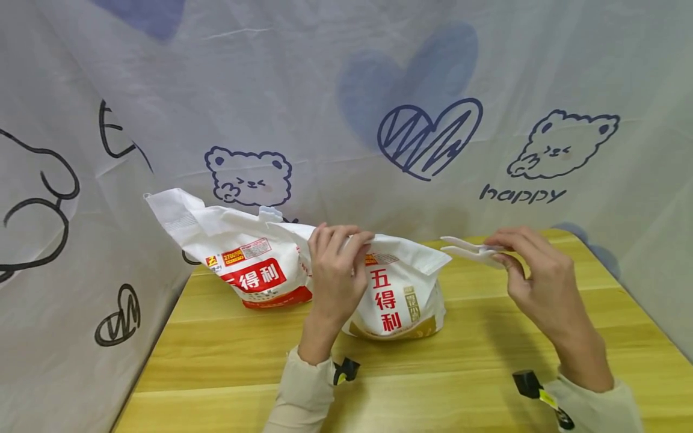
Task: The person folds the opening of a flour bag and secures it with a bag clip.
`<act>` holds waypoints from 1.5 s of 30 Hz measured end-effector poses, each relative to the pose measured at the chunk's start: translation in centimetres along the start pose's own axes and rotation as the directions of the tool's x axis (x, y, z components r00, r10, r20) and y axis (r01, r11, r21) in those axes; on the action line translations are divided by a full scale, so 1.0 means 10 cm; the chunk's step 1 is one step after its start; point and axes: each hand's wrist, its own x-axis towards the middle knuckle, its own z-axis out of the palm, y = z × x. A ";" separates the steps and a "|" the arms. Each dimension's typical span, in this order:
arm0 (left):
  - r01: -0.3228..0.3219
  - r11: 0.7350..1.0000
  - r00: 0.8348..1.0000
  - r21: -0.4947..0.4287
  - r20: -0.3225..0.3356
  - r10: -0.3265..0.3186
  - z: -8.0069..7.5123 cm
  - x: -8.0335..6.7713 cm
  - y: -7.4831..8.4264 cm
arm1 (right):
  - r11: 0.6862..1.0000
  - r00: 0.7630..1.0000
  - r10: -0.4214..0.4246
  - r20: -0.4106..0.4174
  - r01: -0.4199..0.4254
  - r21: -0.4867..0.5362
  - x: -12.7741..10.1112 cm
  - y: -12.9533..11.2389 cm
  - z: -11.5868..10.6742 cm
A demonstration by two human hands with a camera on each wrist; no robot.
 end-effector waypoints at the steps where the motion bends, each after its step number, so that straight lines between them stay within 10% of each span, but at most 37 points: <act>1: 0.000 1.000 1.000 0.000 0.000 0.000 0.00 0.00 0.00 | 1.000 1.000 0.002 0.000 -0.002 -0.004 0.00 0.00 0.00; 45: 0.028 0.993 0.998 -0.115 -0.054 -0.034 -0.01 0.01 -0.02 | 0.993 0.995 0.027 0.091 -0.037 0.109 0.53 -0.34 0.42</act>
